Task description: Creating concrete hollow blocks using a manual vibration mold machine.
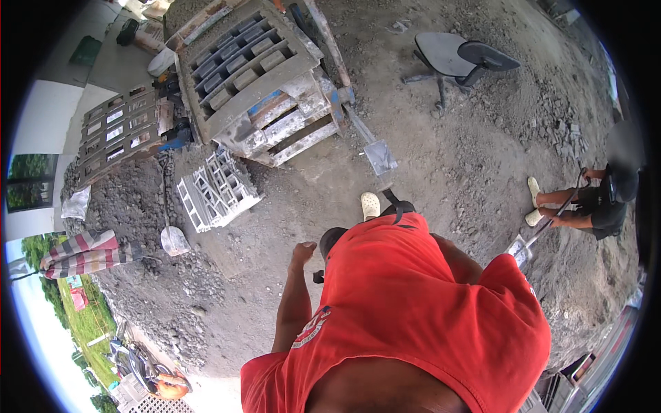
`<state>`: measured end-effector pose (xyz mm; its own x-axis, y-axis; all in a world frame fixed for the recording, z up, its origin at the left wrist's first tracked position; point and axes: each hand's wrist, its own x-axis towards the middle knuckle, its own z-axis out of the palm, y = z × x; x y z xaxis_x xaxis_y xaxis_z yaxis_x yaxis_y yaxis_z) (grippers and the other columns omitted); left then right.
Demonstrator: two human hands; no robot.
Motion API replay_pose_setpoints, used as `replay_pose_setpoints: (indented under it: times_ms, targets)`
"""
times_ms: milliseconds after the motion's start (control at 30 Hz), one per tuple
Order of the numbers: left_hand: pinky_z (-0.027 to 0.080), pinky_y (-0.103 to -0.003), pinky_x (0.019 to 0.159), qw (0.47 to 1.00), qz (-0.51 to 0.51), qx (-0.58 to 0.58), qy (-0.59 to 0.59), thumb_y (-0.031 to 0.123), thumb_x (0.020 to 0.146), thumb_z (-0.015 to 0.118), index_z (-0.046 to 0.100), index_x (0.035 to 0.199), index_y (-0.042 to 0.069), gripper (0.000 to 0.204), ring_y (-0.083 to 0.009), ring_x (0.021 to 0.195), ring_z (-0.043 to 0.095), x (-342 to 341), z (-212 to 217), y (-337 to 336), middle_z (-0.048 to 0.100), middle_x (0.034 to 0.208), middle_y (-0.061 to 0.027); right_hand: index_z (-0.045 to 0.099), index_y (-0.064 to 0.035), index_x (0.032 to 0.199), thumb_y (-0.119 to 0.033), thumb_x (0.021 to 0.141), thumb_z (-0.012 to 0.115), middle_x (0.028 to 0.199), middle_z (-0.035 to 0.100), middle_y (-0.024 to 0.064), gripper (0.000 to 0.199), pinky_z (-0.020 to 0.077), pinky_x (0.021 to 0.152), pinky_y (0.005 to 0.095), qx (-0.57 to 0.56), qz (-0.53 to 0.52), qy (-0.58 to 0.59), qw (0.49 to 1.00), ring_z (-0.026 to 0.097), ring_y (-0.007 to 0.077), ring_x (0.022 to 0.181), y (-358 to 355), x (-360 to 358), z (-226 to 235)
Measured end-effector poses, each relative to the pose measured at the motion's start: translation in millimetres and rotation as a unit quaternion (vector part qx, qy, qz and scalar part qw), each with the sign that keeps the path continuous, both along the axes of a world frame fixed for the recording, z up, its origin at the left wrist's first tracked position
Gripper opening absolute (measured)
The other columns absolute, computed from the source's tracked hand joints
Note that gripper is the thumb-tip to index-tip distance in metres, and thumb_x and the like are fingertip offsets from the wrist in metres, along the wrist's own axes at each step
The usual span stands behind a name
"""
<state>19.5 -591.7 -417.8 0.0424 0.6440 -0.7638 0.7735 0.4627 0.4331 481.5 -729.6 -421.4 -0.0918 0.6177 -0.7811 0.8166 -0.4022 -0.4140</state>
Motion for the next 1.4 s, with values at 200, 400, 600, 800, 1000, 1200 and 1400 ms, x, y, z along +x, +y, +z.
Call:
replay_pose_setpoints:
  times_ms: [200, 400, 600, 800, 1000, 1200, 1400]
  targets:
    - [0.047, -0.034, 0.077, 0.992, 0.041, -0.022, -0.116, 0.038, 0.081, 0.056, 0.064, 0.102, 0.007, 0.038, -0.0239, 0.081, 0.061, 40.1, 34.1, -68.8, 0.065, 0.079, -0.0096, 0.064, -0.0038, 0.087, -0.027, 0.078, 0.052, 0.093, 0.063, 0.0183, 0.027, 0.0487, 0.075, 0.0417, 0.198, 0.007, -0.133, 0.971, 0.061, 0.0342, 0.087, 89.0, 12.0, -33.5]
    - [0.045, -0.03, 0.063, 0.957, -0.023, -0.043, -0.285, 0.033, 0.083, 0.054, 0.062, 0.1, 0.005, 0.034, -0.0135, 0.072, 0.054, 20.4, 49.6, -236.7, 0.06, 0.076, -0.0044, 0.053, -0.0106, 0.118, -0.049, 0.083, 0.045, 0.119, 0.053, 0.0185, 0.052, 0.0396, 0.093, 0.041, 0.067, 0.229, 0.065, 0.969, 0.05, 0.0354, 0.111, 80.6, -144.5, 69.1]
    - [0.046, -0.032, 0.066, 0.952, -0.037, 0.083, -0.292, 0.034, 0.081, 0.054, 0.063, 0.097, 0.005, 0.034, -0.0182, 0.074, 0.057, 18.3, 45.4, -275.3, 0.062, 0.078, -0.0078, 0.06, -0.0114, 0.106, -0.042, 0.082, 0.046, 0.108, 0.058, 0.0153, 0.041, 0.0434, 0.084, 0.0423, 0.041, 0.563, 0.062, 0.823, 0.052, 0.0305, 0.106, 17.9, -200.1, 19.5]
    - [0.047, -0.034, 0.069, 0.945, -0.022, 0.154, -0.287, 0.035, 0.079, 0.055, 0.064, 0.095, 0.006, 0.035, -0.0229, 0.077, 0.06, 12.1, 39.0, -302.4, 0.064, 0.08, -0.0111, 0.063, -0.0039, 0.08, -0.02, 0.078, 0.049, 0.08, 0.061, 0.0181, 0.022, 0.0472, 0.064, 0.0418, 0.119, 0.532, 0.046, 0.837, 0.061, 0.0319, 0.075, -3.6, -210.1, 75.7]
    - [0.049, -0.035, 0.073, 0.932, -0.023, 0.22, -0.287, 0.037, 0.076, 0.055, 0.065, 0.092, 0.006, 0.035, -0.0276, 0.08, 0.062, 25.7, 38.1, -294.6, 0.065, 0.083, -0.0145, 0.062, -0.0027, 0.079, -0.022, 0.078, 0.048, 0.081, 0.062, 0.0188, 0.024, 0.0457, 0.063, 0.0427, 0.159, 0.43, 0.035, 0.888, 0.061, 0.0338, 0.077, -4.3, -201.8, 47.4]
    - [0.049, -0.036, 0.073, 0.947, -0.032, 0.211, -0.24, 0.036, 0.076, 0.056, 0.065, 0.09, 0.006, 0.034, -0.0289, 0.081, 0.063, 12.6, 26.1, -284.4, 0.065, 0.083, -0.0158, 0.063, -0.0056, 0.086, -0.024, 0.081, 0.043, 0.089, 0.062, 0.019, 0.028, 0.0468, 0.073, 0.0458, 0.206, 0.33, 0.004, 0.921, 0.06, 0.036, 0.085, 33.6, -201.4, -4.5]
    - [0.049, -0.037, 0.072, 0.972, -0.059, 0.166, -0.156, 0.035, 0.075, 0.056, 0.066, 0.088, 0.006, 0.033, -0.0295, 0.081, 0.063, 14.7, 4.1, -268.0, 0.065, 0.083, -0.0166, 0.064, -0.003, 0.09, -0.024, 0.082, 0.042, 0.094, 0.061, 0.024, 0.031, 0.0461, 0.077, 0.0462, 0.135, 0.245, 0.006, 0.96, 0.059, 0.0397, 0.089, 59.5, -180.9, -22.8]
